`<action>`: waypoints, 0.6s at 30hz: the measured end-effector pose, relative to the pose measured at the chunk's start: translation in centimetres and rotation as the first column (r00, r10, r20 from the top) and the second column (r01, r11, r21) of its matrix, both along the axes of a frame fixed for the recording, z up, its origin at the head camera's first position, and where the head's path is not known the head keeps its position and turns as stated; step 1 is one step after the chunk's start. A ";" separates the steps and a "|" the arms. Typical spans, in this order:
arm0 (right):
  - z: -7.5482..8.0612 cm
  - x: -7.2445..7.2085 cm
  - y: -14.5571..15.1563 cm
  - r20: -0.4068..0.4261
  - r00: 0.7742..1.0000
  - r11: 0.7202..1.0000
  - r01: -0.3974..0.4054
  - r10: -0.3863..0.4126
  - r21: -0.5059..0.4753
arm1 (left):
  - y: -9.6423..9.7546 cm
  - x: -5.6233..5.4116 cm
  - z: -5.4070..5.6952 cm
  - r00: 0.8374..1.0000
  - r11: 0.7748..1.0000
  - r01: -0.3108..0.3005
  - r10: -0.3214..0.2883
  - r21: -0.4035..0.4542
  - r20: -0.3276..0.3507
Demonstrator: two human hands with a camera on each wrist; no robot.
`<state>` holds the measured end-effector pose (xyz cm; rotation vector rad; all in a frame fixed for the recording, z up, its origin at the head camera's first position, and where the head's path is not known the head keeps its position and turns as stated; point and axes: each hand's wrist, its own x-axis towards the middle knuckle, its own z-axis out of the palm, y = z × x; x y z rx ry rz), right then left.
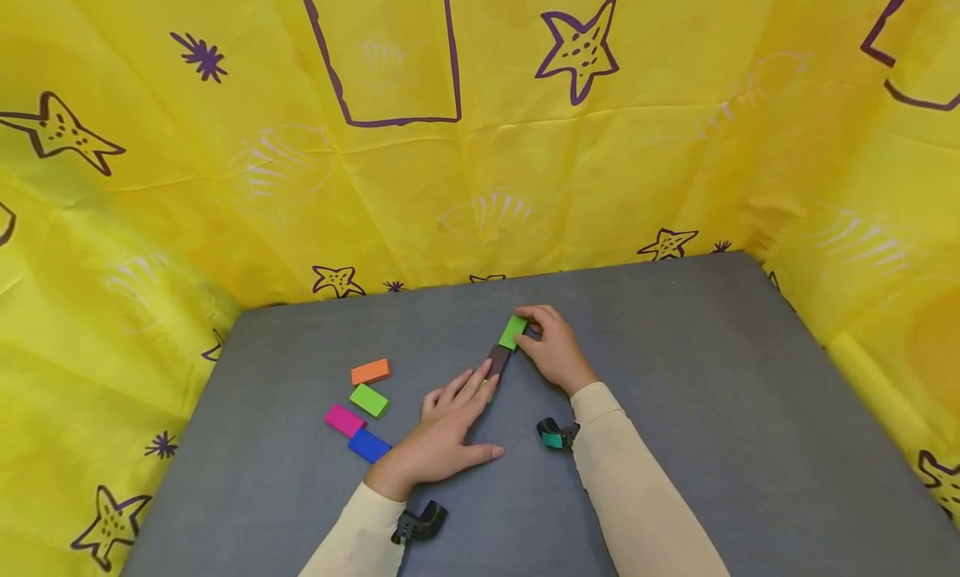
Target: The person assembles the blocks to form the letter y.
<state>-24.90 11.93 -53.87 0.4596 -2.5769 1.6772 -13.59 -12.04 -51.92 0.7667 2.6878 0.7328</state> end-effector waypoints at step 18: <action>0.5 0.4 -0.2 -0.009 1.000 1.000 -0.014 0.014 0.020 | -0.1 0.0 -0.1 1.000 1.000 0.016 -0.016 0.007 -0.014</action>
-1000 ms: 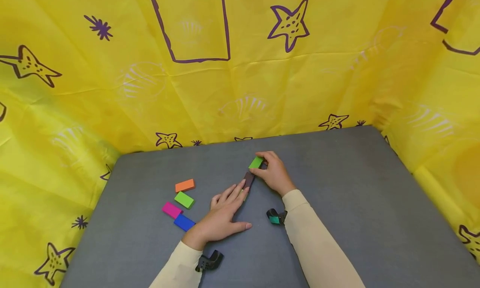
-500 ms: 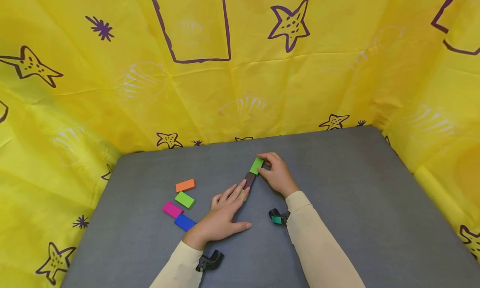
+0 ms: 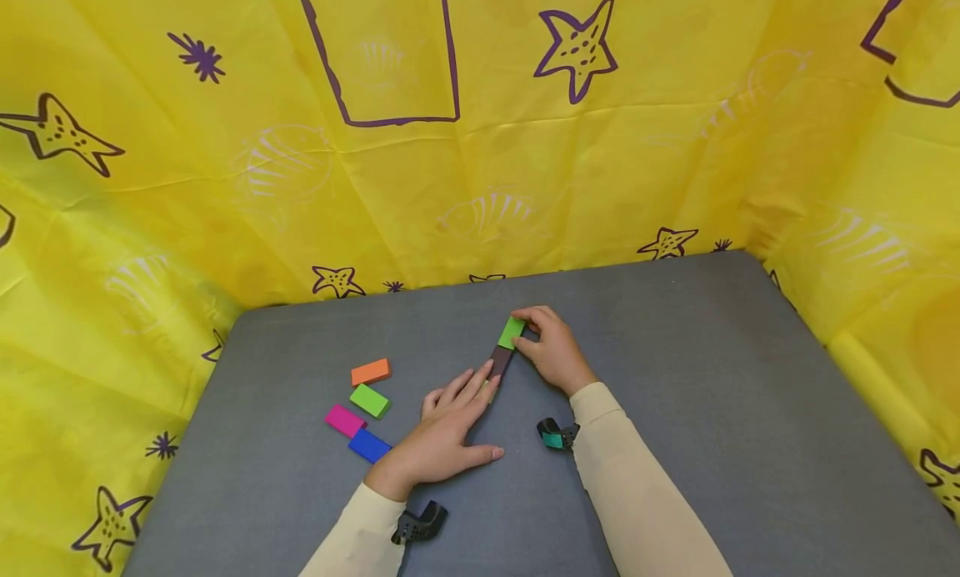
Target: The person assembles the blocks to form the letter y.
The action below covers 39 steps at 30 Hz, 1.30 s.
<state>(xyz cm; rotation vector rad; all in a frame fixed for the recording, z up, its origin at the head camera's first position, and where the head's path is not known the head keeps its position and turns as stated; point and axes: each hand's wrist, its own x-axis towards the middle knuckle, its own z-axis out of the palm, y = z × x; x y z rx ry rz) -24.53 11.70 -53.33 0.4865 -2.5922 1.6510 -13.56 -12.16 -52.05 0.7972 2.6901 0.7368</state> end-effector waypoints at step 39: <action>-0.3 1.2 0.4 -0.011 1.000 0.991 -0.008 0.006 -0.130 | -1.4 -0.7 -0.6 0.967 0.812 -0.220 0.111 0.540 0.228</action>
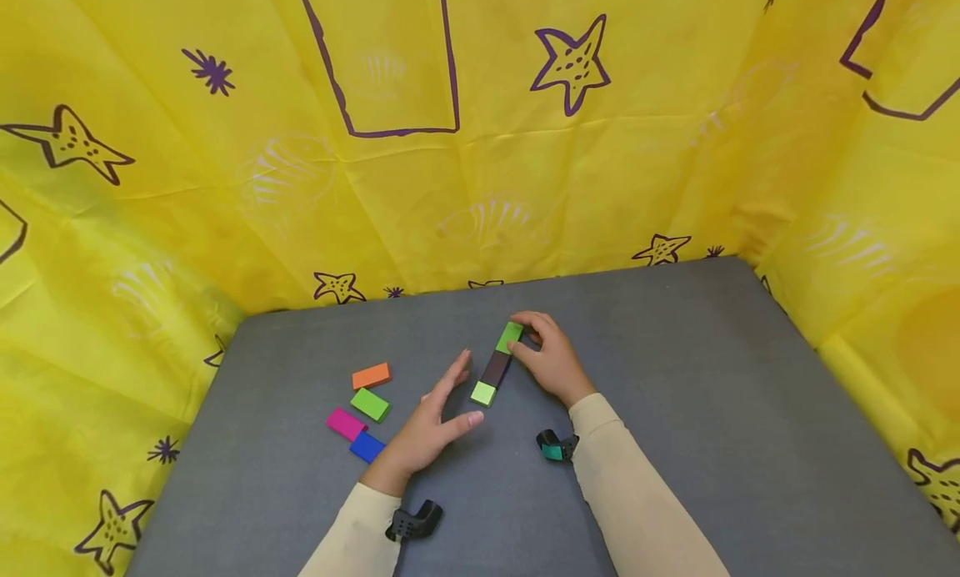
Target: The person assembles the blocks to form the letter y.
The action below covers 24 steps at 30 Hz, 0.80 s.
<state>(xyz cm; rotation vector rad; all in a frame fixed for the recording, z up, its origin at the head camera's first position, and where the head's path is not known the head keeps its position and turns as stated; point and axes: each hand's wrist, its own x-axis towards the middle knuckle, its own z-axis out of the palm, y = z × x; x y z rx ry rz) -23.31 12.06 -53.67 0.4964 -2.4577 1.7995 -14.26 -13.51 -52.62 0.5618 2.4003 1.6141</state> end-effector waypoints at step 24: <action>0.9 8.3 0.5 0.039 0.939 0.889 -0.336 0.341 0.310 | -1.1 -0.6 0.2 1.000 0.872 -0.007 0.010 0.490 -0.004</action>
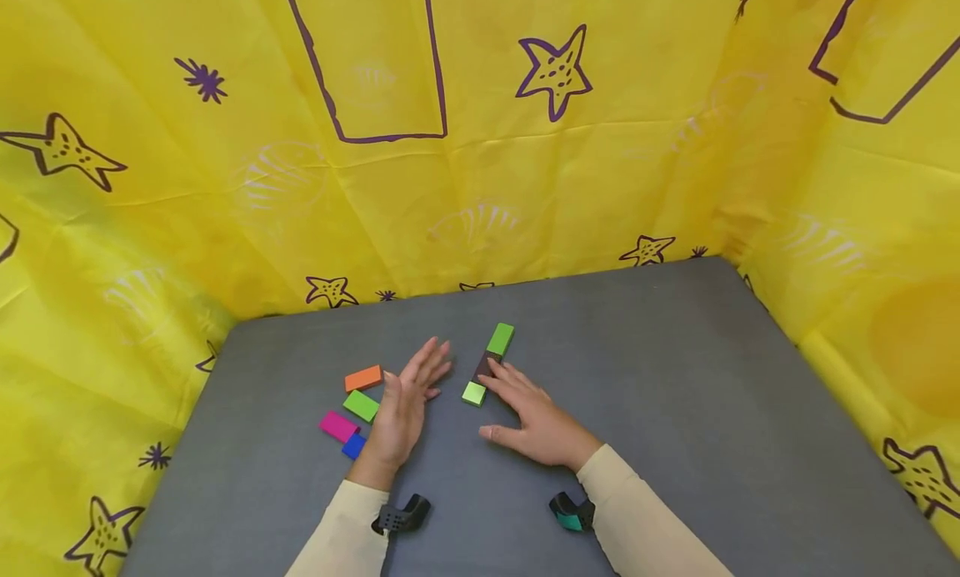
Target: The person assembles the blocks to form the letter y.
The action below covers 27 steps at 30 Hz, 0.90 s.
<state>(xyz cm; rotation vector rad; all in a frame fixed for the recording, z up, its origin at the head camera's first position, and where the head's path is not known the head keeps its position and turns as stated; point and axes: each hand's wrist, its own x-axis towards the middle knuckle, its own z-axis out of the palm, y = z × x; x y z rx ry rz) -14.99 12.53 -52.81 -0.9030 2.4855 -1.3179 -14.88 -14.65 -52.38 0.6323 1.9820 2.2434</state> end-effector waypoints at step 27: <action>0.2 0.6 0.0 -0.042 0.996 0.987 -0.074 0.081 0.144 | -8.1 -0.9 3.7 0.963 0.969 -0.231 0.240 0.085 -0.119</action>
